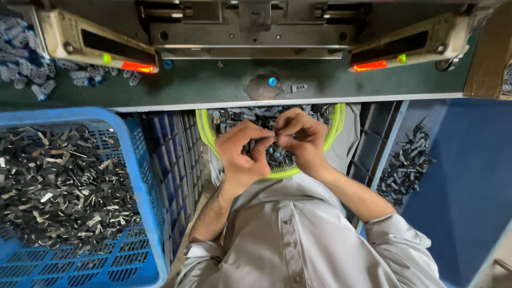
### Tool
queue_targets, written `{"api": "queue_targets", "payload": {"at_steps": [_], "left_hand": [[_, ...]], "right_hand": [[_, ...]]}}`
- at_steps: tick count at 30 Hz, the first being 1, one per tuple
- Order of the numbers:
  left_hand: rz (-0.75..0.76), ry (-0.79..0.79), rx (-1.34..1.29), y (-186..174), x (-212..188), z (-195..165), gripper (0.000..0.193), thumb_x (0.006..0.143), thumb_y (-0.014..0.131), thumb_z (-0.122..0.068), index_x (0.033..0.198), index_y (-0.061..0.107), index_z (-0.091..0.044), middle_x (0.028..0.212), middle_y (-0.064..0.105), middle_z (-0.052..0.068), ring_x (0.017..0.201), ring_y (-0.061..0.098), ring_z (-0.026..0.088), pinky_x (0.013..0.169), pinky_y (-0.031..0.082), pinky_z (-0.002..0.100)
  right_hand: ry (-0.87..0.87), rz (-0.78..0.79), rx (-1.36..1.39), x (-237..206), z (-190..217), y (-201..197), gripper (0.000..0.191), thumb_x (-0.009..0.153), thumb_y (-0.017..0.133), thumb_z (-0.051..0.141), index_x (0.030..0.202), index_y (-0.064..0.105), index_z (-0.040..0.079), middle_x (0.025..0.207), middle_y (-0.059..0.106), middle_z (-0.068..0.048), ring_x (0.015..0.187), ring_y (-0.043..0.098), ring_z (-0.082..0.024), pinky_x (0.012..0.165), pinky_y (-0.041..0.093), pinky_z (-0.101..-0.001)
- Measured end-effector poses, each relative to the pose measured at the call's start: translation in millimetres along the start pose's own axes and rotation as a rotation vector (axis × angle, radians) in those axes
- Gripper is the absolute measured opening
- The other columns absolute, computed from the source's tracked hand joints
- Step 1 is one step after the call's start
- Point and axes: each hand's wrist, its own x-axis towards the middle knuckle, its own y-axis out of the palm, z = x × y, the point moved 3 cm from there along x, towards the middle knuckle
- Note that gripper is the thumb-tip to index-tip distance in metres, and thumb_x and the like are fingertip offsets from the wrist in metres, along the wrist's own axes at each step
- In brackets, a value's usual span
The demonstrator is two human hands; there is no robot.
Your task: The person picks small metal key blanks from a green basket, turns and checks each one in their hands, and places sorted pieces into a blue bin or into the machine beside the bench. They repeat this pick-inspect-sort cycle continuously, occasionally reaching toward the machine at the top of the work area.
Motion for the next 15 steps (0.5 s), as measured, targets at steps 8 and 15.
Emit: {"api": "queue_targets", "payload": {"at_steps": [8,15], "left_hand": [[-0.072,-0.119,-0.311,-8,30,1,0.019,0.085,0.061,0.018,0.093,0.060,0.000,0.094,0.067,0.013,0.086,0.062,0.019,0.078,0.052,0.029],[-0.094,0.523,0.373,2,136,-20,0.020,0.081,0.065,0.013,0.092,0.067,-0.004,0.089,0.070,0.009,0.082,0.064,0.031,0.074,0.050,0.038]], "right_hand": [[0.116,-0.058,0.049,-1,-28,-40,0.014,0.097,0.057,-0.004,0.089,0.066,0.002,0.103,0.074,-0.013,0.090,0.067,-0.020,0.082,0.054,-0.0312],[0.006,0.071,-0.716,-10,-25,-20,0.018,0.086,0.077,0.004,0.103,0.070,0.002,0.088,0.071,-0.008,0.074,0.068,-0.022,0.068,0.054,-0.0347]]}}
